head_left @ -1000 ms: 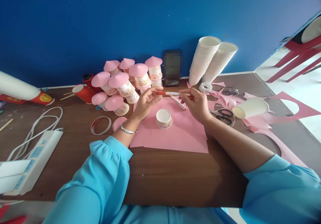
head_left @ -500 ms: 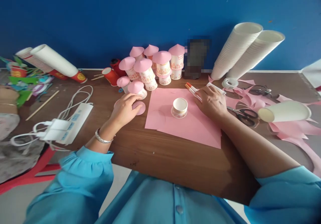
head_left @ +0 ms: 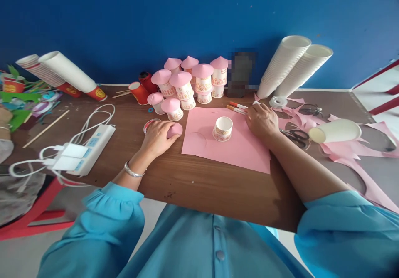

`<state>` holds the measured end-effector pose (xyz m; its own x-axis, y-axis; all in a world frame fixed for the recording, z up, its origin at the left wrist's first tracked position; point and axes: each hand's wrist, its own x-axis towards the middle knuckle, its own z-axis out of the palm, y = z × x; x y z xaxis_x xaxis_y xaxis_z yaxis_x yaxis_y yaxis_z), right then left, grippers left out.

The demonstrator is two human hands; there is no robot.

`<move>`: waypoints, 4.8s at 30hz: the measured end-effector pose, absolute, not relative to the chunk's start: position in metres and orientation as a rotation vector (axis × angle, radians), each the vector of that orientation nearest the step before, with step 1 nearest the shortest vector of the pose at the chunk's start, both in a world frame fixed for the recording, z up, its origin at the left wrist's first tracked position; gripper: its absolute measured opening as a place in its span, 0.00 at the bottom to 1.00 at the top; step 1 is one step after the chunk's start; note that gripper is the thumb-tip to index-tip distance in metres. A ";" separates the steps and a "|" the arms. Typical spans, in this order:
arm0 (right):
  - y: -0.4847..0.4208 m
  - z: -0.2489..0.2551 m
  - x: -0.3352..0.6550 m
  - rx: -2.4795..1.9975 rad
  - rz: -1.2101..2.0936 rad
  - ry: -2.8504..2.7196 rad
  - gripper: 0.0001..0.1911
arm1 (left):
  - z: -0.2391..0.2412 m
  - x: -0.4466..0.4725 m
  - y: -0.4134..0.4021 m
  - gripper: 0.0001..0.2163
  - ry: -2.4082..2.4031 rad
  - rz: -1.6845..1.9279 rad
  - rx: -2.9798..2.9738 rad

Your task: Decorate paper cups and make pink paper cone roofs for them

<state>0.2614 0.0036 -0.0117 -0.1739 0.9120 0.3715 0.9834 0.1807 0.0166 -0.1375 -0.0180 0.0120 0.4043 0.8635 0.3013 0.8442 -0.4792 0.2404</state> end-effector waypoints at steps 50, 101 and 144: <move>-0.002 -0.031 0.220 -1.200 0.393 -1.973 0.32 | 0.054 -0.115 -0.025 0.26 1.742 -0.019 2.396; -0.027 -0.004 0.246 -1.519 0.496 -1.966 0.15 | 0.046 -0.014 -0.003 0.19 1.257 0.232 1.688; -0.012 -0.002 0.310 -2.038 -0.226 -1.911 0.12 | 0.030 0.012 0.019 0.26 0.985 0.709 2.231</move>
